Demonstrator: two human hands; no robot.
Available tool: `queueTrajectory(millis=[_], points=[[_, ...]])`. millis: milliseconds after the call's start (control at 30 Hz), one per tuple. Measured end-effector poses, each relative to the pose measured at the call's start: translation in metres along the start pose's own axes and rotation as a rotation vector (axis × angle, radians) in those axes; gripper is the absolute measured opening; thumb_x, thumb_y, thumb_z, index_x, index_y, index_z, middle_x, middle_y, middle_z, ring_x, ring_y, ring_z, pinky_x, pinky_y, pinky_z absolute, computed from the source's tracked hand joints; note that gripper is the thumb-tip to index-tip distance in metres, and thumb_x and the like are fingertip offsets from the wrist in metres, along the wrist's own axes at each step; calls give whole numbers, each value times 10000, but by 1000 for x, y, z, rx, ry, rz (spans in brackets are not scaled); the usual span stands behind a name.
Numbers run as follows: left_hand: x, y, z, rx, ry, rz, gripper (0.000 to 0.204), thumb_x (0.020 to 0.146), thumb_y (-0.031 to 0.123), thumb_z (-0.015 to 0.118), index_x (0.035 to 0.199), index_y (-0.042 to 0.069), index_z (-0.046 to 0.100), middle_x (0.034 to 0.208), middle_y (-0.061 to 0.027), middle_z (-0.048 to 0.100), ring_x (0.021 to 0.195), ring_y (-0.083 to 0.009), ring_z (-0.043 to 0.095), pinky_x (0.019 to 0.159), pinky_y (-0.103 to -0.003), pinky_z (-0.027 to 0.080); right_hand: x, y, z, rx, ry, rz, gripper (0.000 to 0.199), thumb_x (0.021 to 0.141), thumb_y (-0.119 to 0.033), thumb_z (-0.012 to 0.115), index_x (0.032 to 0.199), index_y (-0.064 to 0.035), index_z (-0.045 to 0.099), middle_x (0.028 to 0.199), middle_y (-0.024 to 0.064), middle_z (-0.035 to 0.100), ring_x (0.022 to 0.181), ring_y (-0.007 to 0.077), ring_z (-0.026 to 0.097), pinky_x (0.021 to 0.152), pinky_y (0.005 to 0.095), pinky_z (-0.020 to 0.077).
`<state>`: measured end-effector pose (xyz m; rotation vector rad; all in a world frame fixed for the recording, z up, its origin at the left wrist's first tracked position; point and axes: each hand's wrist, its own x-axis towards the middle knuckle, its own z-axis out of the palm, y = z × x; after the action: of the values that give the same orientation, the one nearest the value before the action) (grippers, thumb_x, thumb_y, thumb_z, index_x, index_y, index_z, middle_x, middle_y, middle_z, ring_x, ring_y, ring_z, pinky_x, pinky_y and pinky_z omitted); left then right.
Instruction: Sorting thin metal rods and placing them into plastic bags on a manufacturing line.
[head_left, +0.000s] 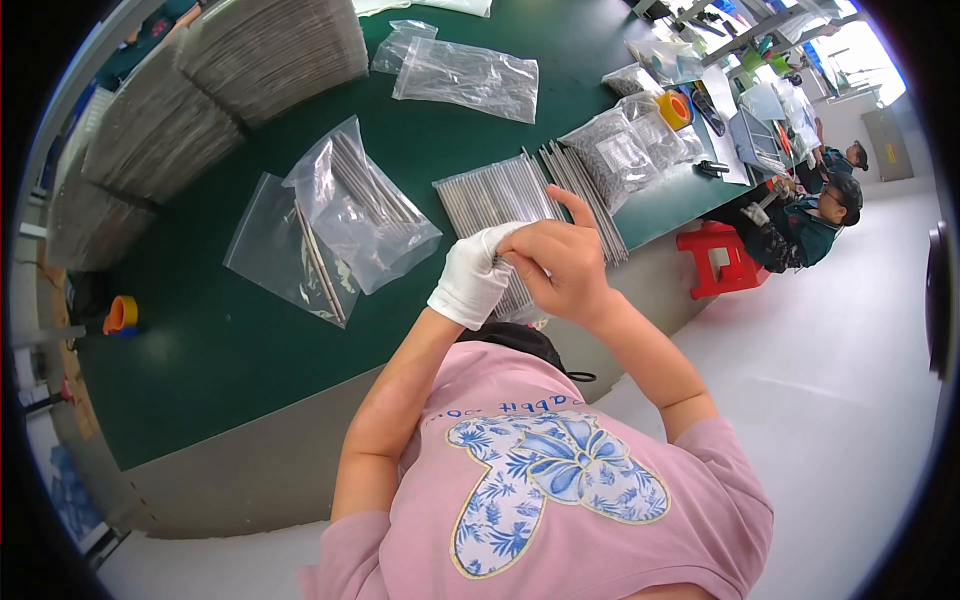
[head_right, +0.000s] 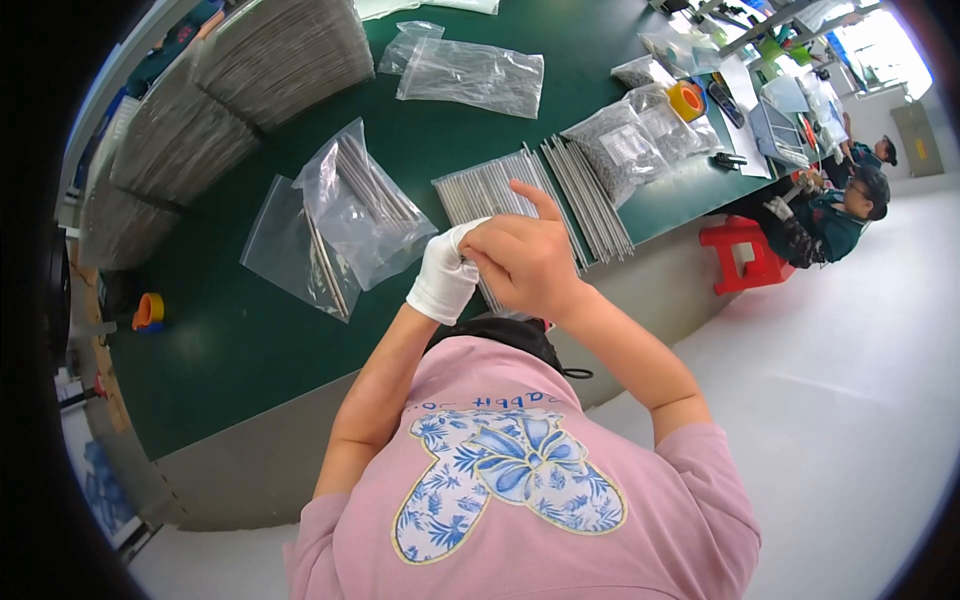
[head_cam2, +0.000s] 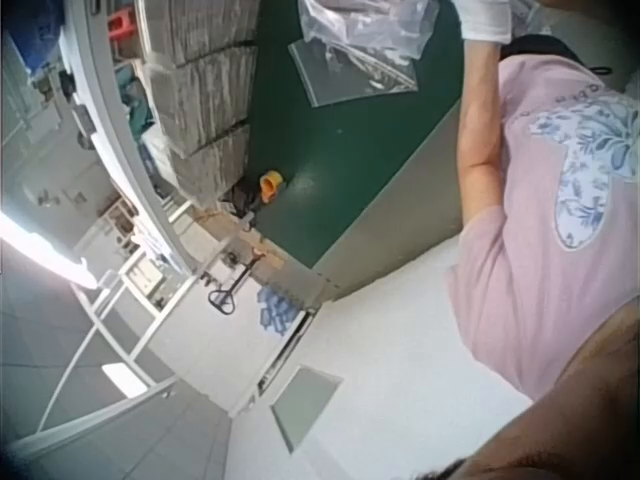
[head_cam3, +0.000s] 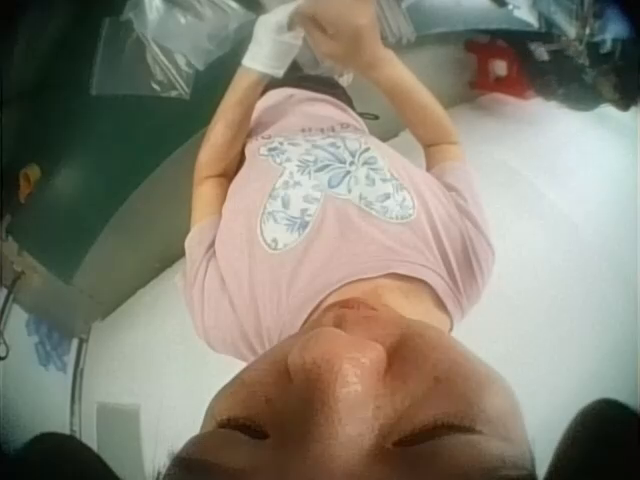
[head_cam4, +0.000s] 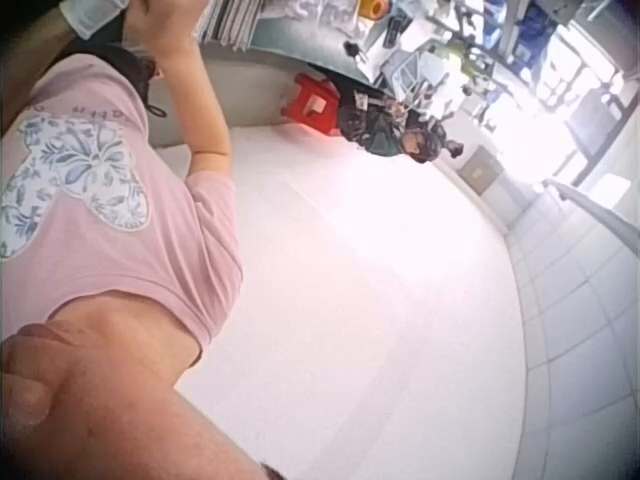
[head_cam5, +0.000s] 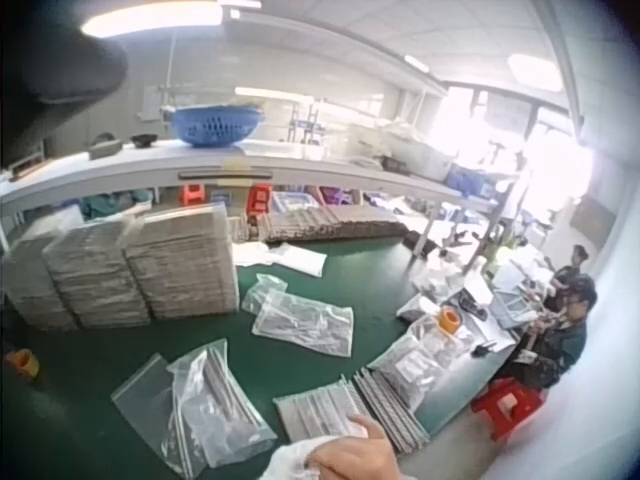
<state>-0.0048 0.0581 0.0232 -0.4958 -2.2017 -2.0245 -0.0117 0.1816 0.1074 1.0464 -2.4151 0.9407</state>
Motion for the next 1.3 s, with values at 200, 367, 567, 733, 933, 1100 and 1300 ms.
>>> queueTrajectory(millis=[200, 367, 567, 733, 933, 1100, 1300], points=[[2, -2, 0, -82, -17, 53, 277, 718, 34, 523, 986, 59, 588, 868, -133, 617, 801, -275, 608, 696, -300, 479, 4, -6, -1, -106, 6, -120, 82, 649, -31, 608, 703, -90, 593, 636, 17, 599, 585, 153, 585, 929, 401, 316], [2, -4, 3, -88, -3, 70, 271, 725, 38, 515, 986, 59, 586, 868, -133, 618, 802, -276, 608, 696, -302, 477, 2, -5, -3, -139, 3, -126, 102, 626, -43, 585, 703, -109, 588, 651, 11, 593, 606, 152, 583, 922, 401, 336], [5, -3, 2, -58, -8, 44, 249, 736, 42, 521, 973, 71, 591, 863, -139, 615, 796, -292, 602, 690, -308, 478, 4, -7, -2, -146, 11, -105, 64, 672, -47, 591, 704, -98, 569, 635, 18, 587, 580, 156, 571, 891, 384, 358], [1, 2, 0, 81, 27, -12, 186, 781, 103, 553, 959, 70, 590, 852, -134, 613, 768, -291, 599, 664, -310, 480, 15, -11, -18, -36, 51, -14, 80, 701, -11, 550, 756, -68, 555, 684, 34, 600, 612, 175, 573, 874, 381, 351], [4, 8, 1, 110, 59, -3, 171, 806, 145, 558, 956, 68, 586, 849, -129, 612, 759, -280, 600, 650, -305, 478, -2, 6, -12, -21, -51, 214, 87, 727, -4, 496, 785, -56, 535, 673, 55, 572, 609, 214, 553, 614, 309, 414], [1, -3, 0, 91, 33, 13, 185, 782, 93, 561, 965, 70, 580, 865, -125, 610, 774, -283, 597, 665, -309, 478, -4, 7, -4, 9, -131, 159, 93, 710, -25, 521, 783, -77, 546, 663, 50, 558, 540, 221, 525, 491, 295, 404], [3, -5, 0, 82, 27, 1, 226, 739, 14, 554, 956, 75, 576, 863, -128, 607, 792, -293, 590, 680, -315, 475, 5, 20, -5, -306, -273, -121, 118, 661, -122, 627, 757, -126, 558, 620, 3, 531, 492, 197, 516, 479, 307, 408]])
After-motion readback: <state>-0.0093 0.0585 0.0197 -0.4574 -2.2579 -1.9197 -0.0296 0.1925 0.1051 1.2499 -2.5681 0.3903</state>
